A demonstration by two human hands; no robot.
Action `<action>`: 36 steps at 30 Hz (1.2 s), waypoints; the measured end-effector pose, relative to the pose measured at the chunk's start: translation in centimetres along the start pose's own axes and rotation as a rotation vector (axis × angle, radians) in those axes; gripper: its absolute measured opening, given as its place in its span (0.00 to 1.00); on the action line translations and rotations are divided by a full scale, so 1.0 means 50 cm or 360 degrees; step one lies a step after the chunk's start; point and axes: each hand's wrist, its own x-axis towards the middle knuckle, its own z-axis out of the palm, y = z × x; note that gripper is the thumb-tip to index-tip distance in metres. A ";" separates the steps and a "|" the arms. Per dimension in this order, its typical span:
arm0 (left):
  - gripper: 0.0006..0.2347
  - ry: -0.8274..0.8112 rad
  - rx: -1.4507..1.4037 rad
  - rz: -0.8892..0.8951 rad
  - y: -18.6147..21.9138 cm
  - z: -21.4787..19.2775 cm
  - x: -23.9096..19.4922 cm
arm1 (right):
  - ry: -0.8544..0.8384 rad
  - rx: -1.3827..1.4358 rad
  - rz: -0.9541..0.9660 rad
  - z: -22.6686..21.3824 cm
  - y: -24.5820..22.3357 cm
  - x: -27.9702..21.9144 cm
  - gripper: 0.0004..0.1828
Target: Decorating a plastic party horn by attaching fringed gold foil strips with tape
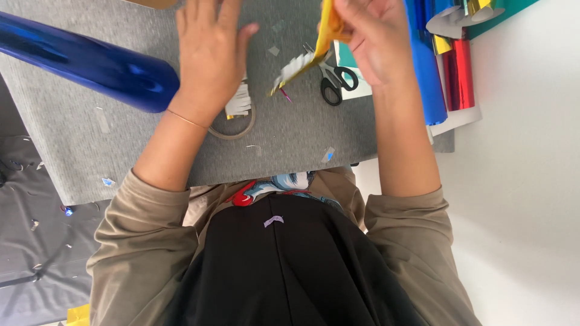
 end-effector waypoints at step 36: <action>0.05 0.0516 -0.2018 -0.0555 -0.067 0.109 0.057 | -0.0089 0.0073 0.0519 0.075 0.016 0.070 0.09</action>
